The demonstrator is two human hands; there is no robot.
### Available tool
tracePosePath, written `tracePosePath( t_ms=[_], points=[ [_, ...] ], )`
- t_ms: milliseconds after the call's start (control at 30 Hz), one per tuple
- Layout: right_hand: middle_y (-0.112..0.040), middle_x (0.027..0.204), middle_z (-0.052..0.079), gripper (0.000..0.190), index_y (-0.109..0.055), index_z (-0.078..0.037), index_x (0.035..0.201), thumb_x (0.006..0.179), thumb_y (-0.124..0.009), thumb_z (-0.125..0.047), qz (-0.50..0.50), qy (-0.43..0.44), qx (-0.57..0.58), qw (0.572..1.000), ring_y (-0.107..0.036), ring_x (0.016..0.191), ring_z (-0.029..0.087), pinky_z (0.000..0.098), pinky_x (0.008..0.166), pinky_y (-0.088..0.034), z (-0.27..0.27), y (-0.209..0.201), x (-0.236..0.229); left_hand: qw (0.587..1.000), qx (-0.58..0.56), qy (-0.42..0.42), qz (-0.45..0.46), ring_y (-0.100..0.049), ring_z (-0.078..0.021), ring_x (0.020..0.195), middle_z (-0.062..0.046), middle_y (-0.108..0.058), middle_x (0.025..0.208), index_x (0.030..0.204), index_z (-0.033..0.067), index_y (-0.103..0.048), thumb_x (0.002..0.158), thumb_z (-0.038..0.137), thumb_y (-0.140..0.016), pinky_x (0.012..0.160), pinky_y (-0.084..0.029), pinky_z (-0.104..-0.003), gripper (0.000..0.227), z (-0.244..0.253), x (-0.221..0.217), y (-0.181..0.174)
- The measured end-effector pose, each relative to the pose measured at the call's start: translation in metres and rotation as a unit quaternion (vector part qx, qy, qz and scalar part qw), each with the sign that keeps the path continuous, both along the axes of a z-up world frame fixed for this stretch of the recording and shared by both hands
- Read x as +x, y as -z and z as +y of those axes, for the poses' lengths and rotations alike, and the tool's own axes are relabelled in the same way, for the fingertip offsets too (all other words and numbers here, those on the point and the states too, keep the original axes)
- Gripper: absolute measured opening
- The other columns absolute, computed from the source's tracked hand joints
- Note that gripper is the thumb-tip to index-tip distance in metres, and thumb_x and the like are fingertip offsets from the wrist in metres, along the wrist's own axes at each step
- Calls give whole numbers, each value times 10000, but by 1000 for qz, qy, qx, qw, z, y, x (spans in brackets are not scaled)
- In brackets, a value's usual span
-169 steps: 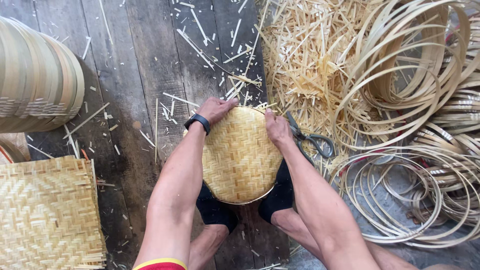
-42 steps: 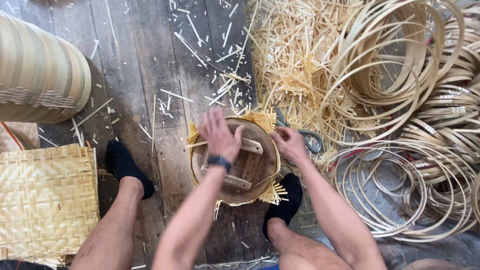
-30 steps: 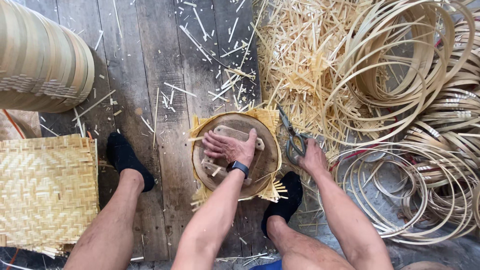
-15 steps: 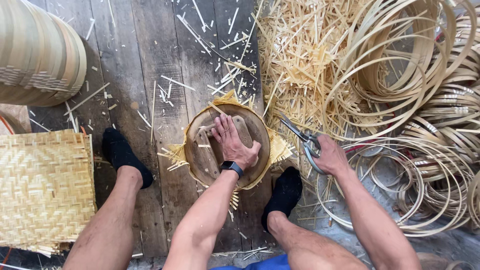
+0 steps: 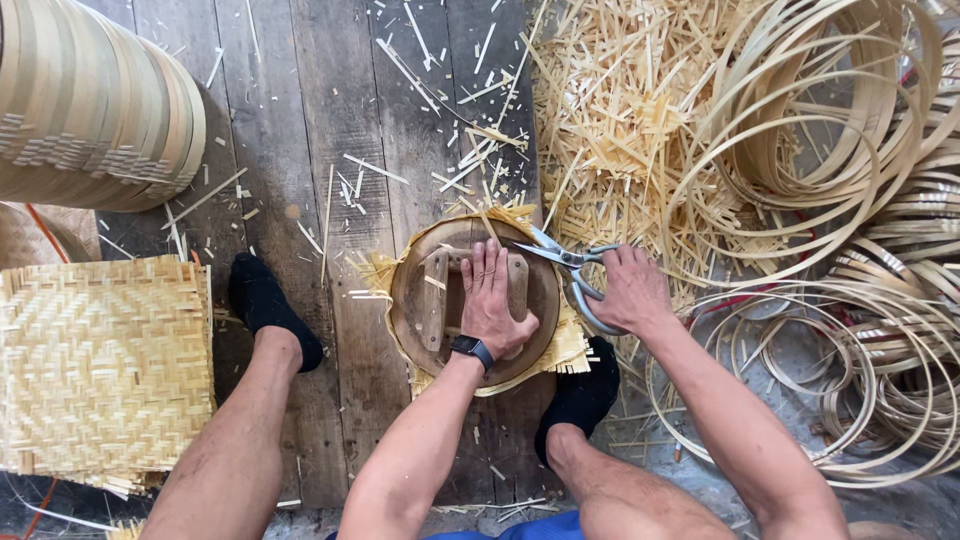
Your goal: The person weaves bamboo strips into a circular base by hand, trims the excess material with scissors, and places the woven component into a wooden mold to shape it.
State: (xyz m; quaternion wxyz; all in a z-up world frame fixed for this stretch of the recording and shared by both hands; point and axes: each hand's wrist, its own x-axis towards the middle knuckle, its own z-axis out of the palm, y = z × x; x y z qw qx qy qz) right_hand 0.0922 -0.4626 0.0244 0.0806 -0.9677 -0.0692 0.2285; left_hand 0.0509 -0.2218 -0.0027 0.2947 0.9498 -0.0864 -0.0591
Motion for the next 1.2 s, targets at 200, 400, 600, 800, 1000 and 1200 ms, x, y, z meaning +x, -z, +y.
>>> tracePosePath(
  t_ms=[200, 400, 600, 800, 1000, 1200],
  points=[
    [-608, 1081, 206, 723, -605, 41, 1135, 848, -664, -620, 21, 9, -33, 999, -605, 1015, 326, 465, 880, -527, -2, 7, -25, 995, 9, -70, -69, -80, -430, 1589, -275, -126, 1696, 1599, -4, -264, 718, 282, -805, 1283, -161, -519, 1072, -13, -22, 14],
    [-658, 953, 173, 269, -625, -13, 1017, 956, -593, -273, 17, 27, -10, 999, -676, 782, 266, 424, 663, -591, -21, 67, -42, 996, -35, -63, -57, -75, -477, 1574, -294, -98, 1684, 1583, -14, -287, 697, 221, -792, 1275, -207, -517, 1047, -9, -25, 16],
    [-653, 884, 175, 275, -643, -10, 920, 879, -628, -282, -136, -9, 24, 990, -641, 759, 255, 448, 630, -566, -33, 82, -28, 996, -36, -65, -46, -44, -467, 1573, -292, -89, 1682, 1580, -21, -274, 672, 214, -795, 1283, -168, -519, 1072, -10, -24, 14],
    [-610, 759, 152, 431, -640, 10, 826, 838, -663, -420, -186, -18, 18, 982, -587, 665, 243, 395, 573, -516, 2, 96, 0, 997, -52, -49, -37, -38, -450, 1579, -277, -91, 1688, 1590, -6, -262, 660, 181, -793, 1288, -159, -507, 1087, -8, -24, 13],
    [-611, 824, 125, 231, -642, -39, 894, 904, -560, -254, -68, 3, 4, 998, -593, 686, 201, 374, 548, -480, -47, 116, -38, 996, -66, 57, -5, -48, -394, 1595, -224, -113, 1707, 1606, 47, -264, 668, 158, -771, 1298, -173, -485, 1072, 12, -30, 13],
    [-604, 738, 130, 542, -633, -16, 782, 877, -568, -545, -299, -45, -25, 953, -575, 673, 221, 372, 562, -528, 7, 89, -9, 996, -69, 51, 25, -40, -392, 1583, -220, -94, 1697, 1577, 49, -285, 660, 162, -778, 1289, -150, -480, 1047, 9, -26, 6]
  ],
)
